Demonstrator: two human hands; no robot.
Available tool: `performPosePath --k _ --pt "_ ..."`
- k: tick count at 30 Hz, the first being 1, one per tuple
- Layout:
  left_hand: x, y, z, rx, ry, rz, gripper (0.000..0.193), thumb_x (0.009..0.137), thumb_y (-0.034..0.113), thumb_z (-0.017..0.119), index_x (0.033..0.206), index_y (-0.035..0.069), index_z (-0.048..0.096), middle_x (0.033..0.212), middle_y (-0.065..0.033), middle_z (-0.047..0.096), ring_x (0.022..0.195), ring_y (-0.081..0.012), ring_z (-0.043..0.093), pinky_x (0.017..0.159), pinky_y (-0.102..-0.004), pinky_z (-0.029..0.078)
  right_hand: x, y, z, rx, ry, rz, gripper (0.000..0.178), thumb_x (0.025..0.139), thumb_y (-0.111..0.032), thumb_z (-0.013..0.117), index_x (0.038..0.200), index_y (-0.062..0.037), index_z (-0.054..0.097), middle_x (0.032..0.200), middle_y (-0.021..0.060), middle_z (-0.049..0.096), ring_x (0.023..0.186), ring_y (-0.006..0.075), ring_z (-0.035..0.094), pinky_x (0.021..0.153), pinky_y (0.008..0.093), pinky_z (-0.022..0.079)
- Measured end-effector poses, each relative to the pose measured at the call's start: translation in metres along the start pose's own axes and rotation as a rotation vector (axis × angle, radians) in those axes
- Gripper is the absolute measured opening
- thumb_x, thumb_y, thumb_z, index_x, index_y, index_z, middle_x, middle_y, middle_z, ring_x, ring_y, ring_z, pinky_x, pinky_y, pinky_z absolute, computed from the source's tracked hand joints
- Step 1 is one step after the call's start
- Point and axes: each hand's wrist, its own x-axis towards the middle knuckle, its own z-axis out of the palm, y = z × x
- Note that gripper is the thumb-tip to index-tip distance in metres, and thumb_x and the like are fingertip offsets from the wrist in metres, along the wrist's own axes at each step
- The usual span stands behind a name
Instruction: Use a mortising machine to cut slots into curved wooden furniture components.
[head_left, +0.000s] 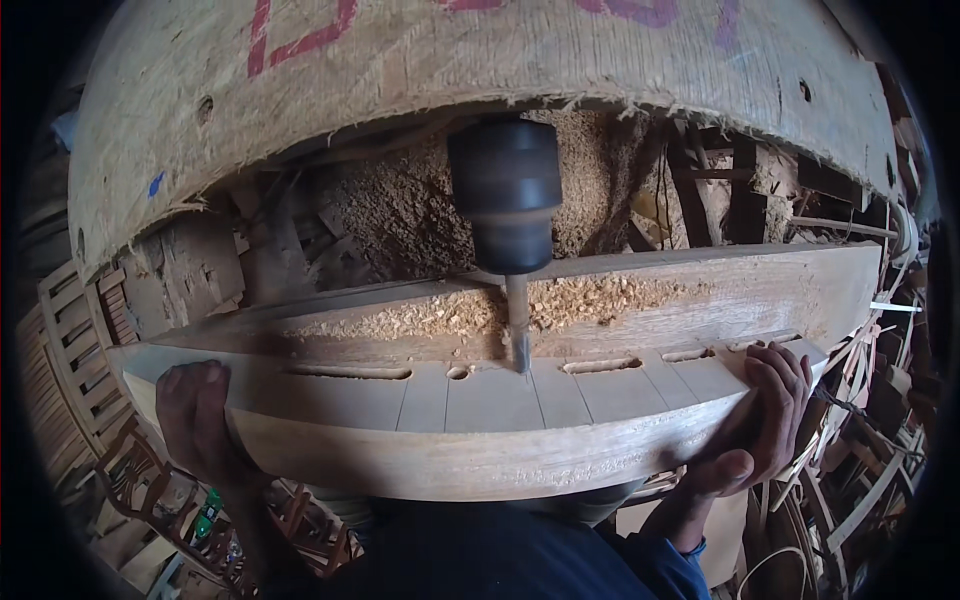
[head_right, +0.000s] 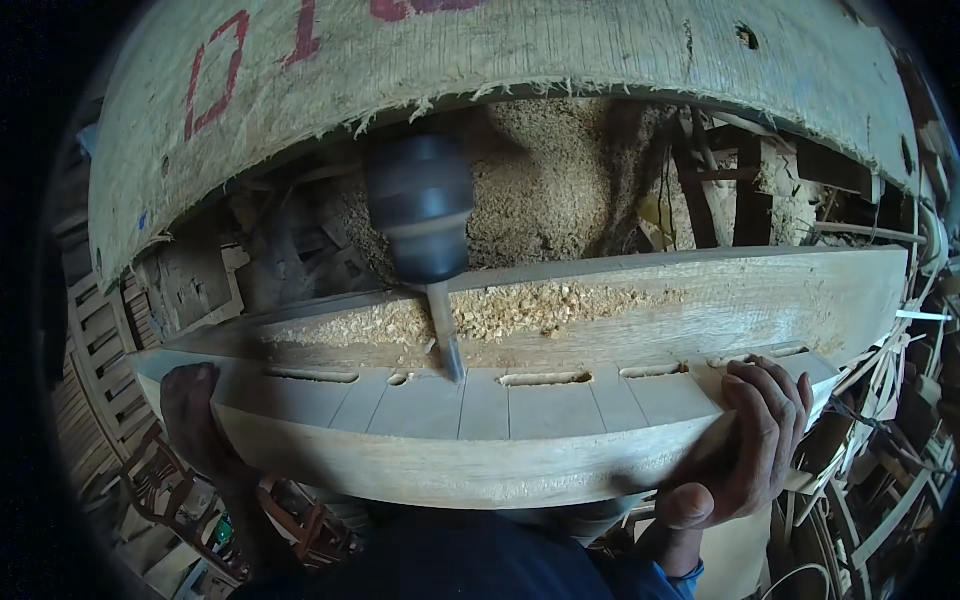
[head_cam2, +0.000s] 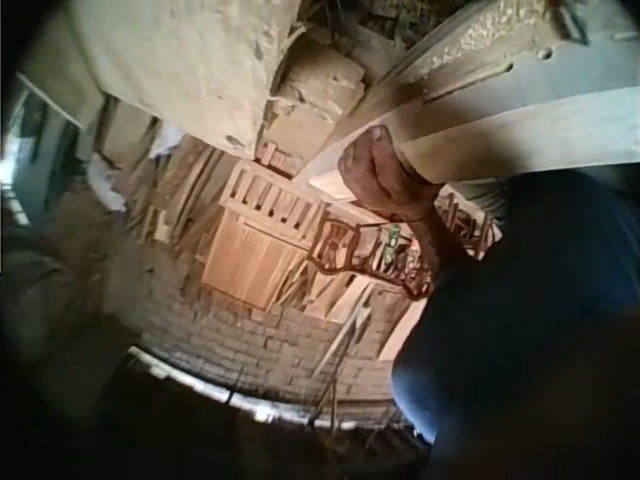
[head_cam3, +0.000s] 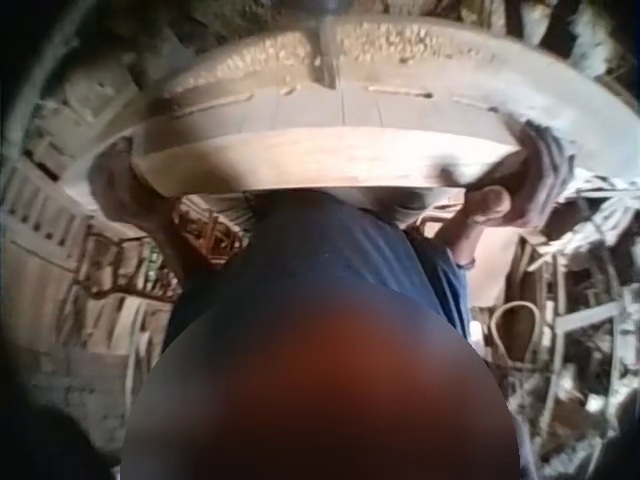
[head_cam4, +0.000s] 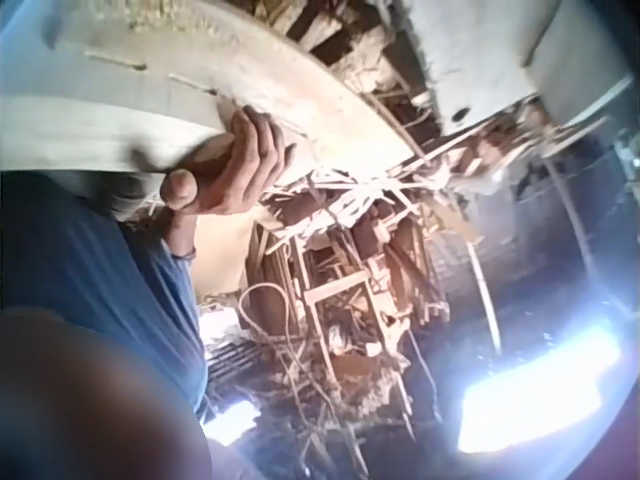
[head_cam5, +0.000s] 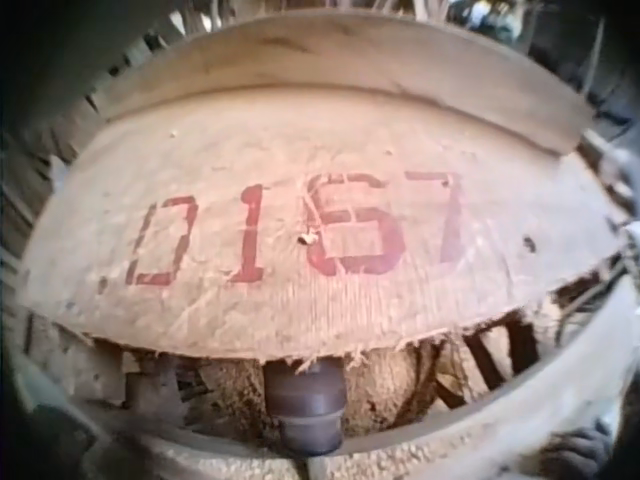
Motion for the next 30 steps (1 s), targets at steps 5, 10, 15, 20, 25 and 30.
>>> performPosePath --k 5,10,15,20,25,30 --pt "-0.002 0.001 -0.001 -0.012 -0.008 -0.003 0.064 0.102 0.045 0.070 0.145 -0.001 0.062 0.131 -0.0222 0.072 0.124 -0.0457 0.068 0.115 -0.0616 0.050 -0.005 0.010 0.000 0.054 -0.013 -0.063 0.105 0.108 -0.082 0.022 0.114 0.0096 0.073 0.113 0.0270 0.077 0.117 0.0466 0.072 0.119 0.0658 0.045" --pt "-0.006 0.001 -0.001 -0.052 -0.037 -0.052 0.065 0.100 0.047 0.069 0.144 -0.001 0.063 0.131 -0.0222 0.072 0.125 -0.0460 0.067 0.115 -0.0616 0.049 -0.024 0.030 0.006 0.268 0.166 -0.228 0.088 0.116 -0.065 0.025 0.133 0.0115 0.065 0.126 0.0371 0.071 0.130 0.0525 0.065 0.121 0.0679 0.045" --pt "-0.009 0.003 0.000 -0.009 -0.027 -0.094 0.068 0.098 0.049 0.070 0.143 -0.001 0.064 0.128 -0.0213 0.072 0.123 -0.0461 0.067 0.115 -0.0620 0.049 -0.032 0.043 0.005 0.247 0.177 -0.215 0.077 0.119 -0.056 0.027 0.136 0.0101 0.062 0.129 0.0372 0.070 0.131 0.0521 0.064 0.120 0.0675 0.047" --pt "-0.007 0.006 0.000 -0.006 0.000 -0.094 0.065 0.099 0.049 0.069 0.141 0.000 0.065 0.127 -0.0213 0.073 0.120 -0.0451 0.069 0.112 -0.0619 0.051 -0.024 0.042 0.008 0.232 0.233 -0.217 0.069 0.121 -0.050 0.032 0.134 0.0095 0.063 0.128 0.0367 0.071 0.126 0.0508 0.067 0.118 0.0668 0.050" --pt "-0.007 0.013 0.001 0.046 0.011 -0.104 0.060 0.104 0.049 0.061 0.139 0.000 0.067 0.126 -0.0222 0.074 0.117 -0.0425 0.071 0.113 -0.0616 0.051 -0.009 0.041 0.012 0.220 0.244 -0.269 0.067 0.120 -0.049 0.033 0.131 0.0094 0.064 0.126 0.0357 0.072 0.122 0.0493 0.069 0.114 0.0672 0.053" --pt "-0.008 0.019 -0.001 -0.023 0.007 -0.174 0.059 0.099 0.044 0.073 0.140 0.002 0.066 0.129 -0.0209 0.072 0.121 -0.0455 0.069 0.108 -0.0598 0.053 0.007 0.044 0.017 0.210 0.255 -0.358 0.068 0.119 -0.051 0.037 0.128 0.0104 0.065 0.122 0.0349 0.074 0.117 0.0482 0.072 0.112 0.0671 0.053"
